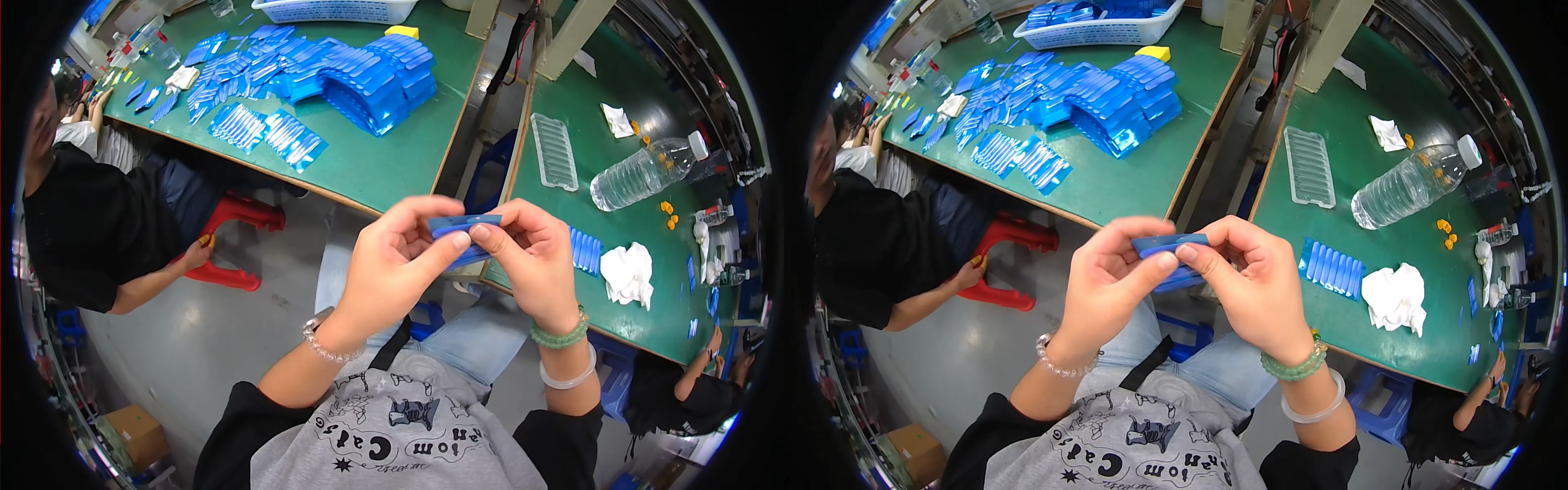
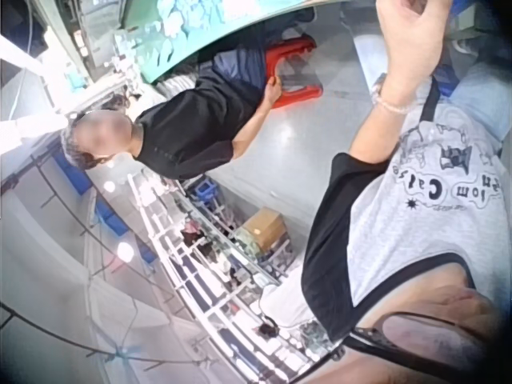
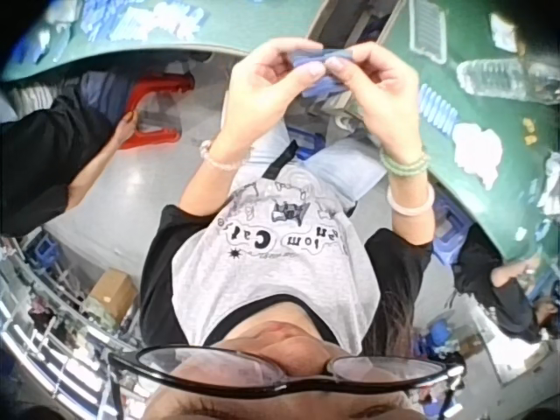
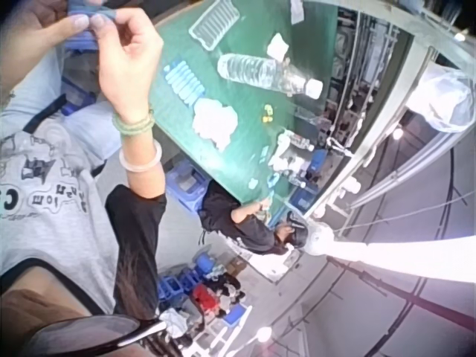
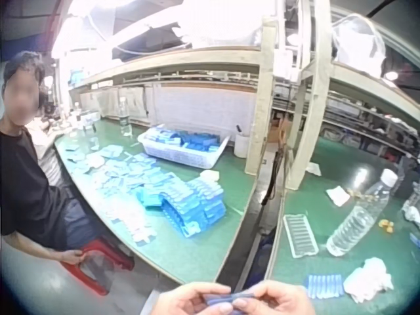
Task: The person applies plastic strips onto backing sheets by positioning the strips and pressing them down by hand, then organizes the sheets on the table.
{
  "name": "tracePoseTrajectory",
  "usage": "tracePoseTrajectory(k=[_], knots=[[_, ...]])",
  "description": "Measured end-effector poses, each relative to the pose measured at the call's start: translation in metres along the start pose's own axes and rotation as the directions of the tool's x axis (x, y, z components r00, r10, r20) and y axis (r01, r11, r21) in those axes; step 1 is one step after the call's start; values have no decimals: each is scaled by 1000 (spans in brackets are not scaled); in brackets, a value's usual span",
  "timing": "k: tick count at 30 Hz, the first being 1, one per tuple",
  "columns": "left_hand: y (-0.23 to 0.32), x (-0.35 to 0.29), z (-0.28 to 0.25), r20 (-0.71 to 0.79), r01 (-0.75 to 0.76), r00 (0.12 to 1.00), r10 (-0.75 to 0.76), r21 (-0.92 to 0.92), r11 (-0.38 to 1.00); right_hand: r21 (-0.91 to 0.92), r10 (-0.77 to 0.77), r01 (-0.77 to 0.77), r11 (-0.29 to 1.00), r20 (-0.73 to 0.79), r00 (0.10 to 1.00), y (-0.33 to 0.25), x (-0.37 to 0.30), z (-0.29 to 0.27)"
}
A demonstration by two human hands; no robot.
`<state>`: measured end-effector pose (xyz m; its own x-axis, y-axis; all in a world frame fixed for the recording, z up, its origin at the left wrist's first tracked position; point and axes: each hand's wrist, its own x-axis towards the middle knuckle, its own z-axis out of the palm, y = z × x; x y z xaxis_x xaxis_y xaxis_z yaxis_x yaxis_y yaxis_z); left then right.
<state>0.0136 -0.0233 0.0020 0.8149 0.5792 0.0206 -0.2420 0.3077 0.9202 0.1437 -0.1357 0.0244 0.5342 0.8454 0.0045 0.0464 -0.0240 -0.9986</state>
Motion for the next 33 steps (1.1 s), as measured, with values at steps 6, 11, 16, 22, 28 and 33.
tracePoseTrajectory(k=[6, 11, 16, 22, 28, 33], knots=[[-15, -2, -4, -122, -85, 987, 100, 125, 989, 19, -31, 32, 999, -37, 999, 8, 3, 13], [-23, 8, -21, -212, -119, 965, 153, 163, 979, 27, -75, 75, 997, -3, 997, 25, 22, 27], [-10, 14, -31, -220, -110, 967, 132, 109, 988, 46, -67, 65, 997, 54, 996, 22, 41, 30], [-12, 18, -60, -204, -67, 976, 78, 62, 996, 141, 8, -18, 990, 73, 997, 15, 58, 60], [0, 23, -65, -333, -152, 937, 104, -121, 981, 26, 108, -116, 993, 226, 968, 36, 60, 52], [3, 35, -86, -316, -91, 945, 86, -3, 996, 225, 140, -172, 959, 152, 978, 27, 77, 61]])
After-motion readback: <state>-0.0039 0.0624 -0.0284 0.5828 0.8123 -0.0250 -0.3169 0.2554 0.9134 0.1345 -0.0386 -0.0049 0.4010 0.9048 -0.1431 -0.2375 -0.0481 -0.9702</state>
